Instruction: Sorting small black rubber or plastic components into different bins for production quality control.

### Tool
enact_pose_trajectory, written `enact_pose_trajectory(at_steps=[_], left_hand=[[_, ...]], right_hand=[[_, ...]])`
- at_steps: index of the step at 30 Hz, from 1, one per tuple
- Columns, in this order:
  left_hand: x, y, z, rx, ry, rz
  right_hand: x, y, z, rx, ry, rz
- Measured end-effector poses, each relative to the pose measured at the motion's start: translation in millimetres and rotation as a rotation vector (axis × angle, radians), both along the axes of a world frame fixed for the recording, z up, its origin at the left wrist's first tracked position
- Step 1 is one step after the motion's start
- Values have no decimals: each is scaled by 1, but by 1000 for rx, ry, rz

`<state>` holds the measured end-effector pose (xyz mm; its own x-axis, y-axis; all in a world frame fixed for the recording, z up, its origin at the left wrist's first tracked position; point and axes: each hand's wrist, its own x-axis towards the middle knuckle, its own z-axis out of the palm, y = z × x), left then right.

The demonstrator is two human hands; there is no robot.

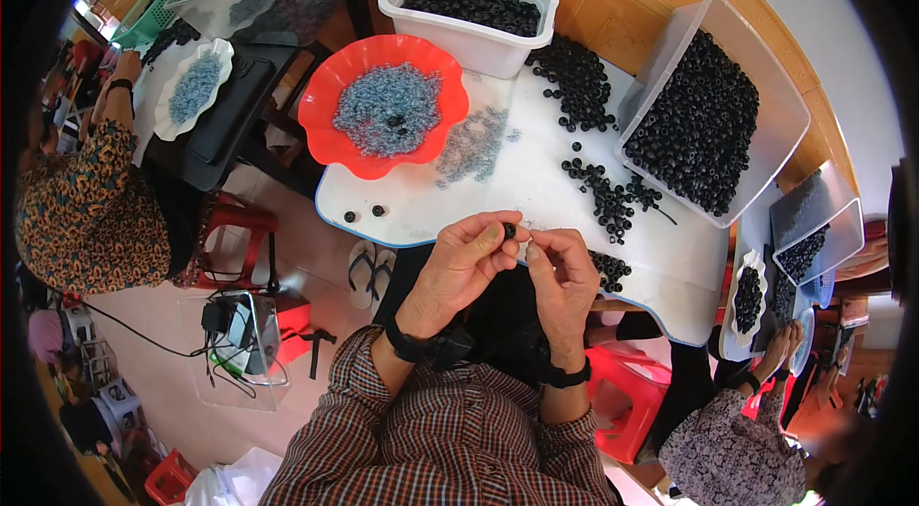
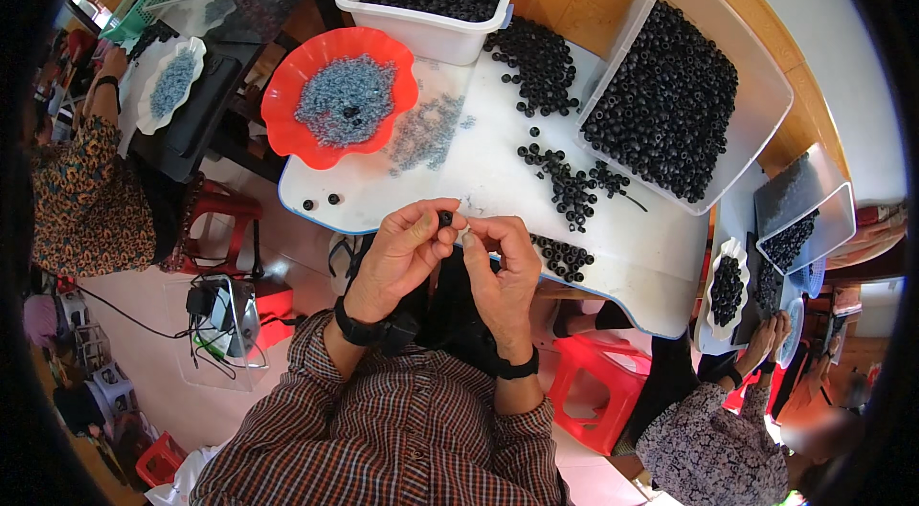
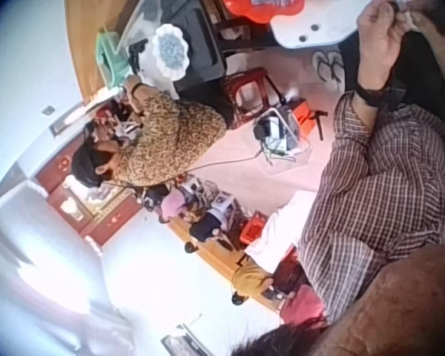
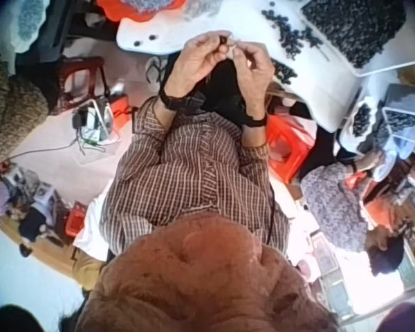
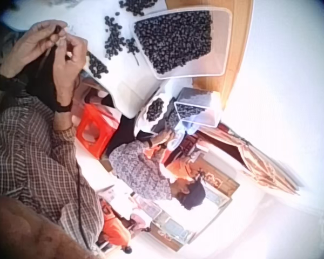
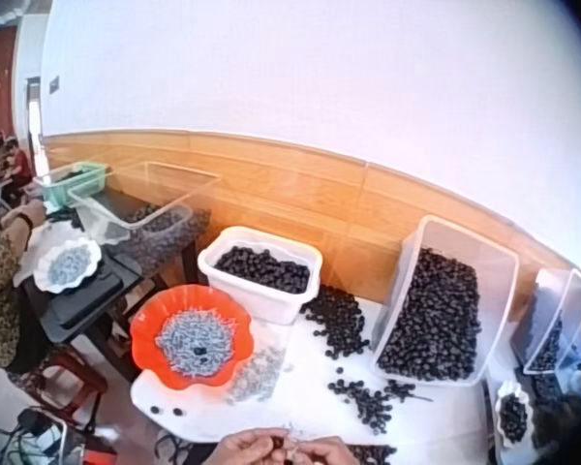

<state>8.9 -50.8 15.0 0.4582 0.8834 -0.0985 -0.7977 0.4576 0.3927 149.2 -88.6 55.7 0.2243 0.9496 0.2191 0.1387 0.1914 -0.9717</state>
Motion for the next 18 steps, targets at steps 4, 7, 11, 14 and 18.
enact_pose_trajectory(at_steps=[4,7,11,14,18], left_hand=[[-2,-1,-4,92,71,18],[1,-4,-6,92,292,17],[0,-5,-7,124,447,35],[4,-5,-4,126,510,30],[7,-6,-8,115,518,27]], right_hand=[[-5,1,3,96,-199,-27],[-2,4,-1,121,-310,4],[4,4,0,35,-398,89],[5,4,1,34,-439,84],[8,5,-11,35,-459,80]])
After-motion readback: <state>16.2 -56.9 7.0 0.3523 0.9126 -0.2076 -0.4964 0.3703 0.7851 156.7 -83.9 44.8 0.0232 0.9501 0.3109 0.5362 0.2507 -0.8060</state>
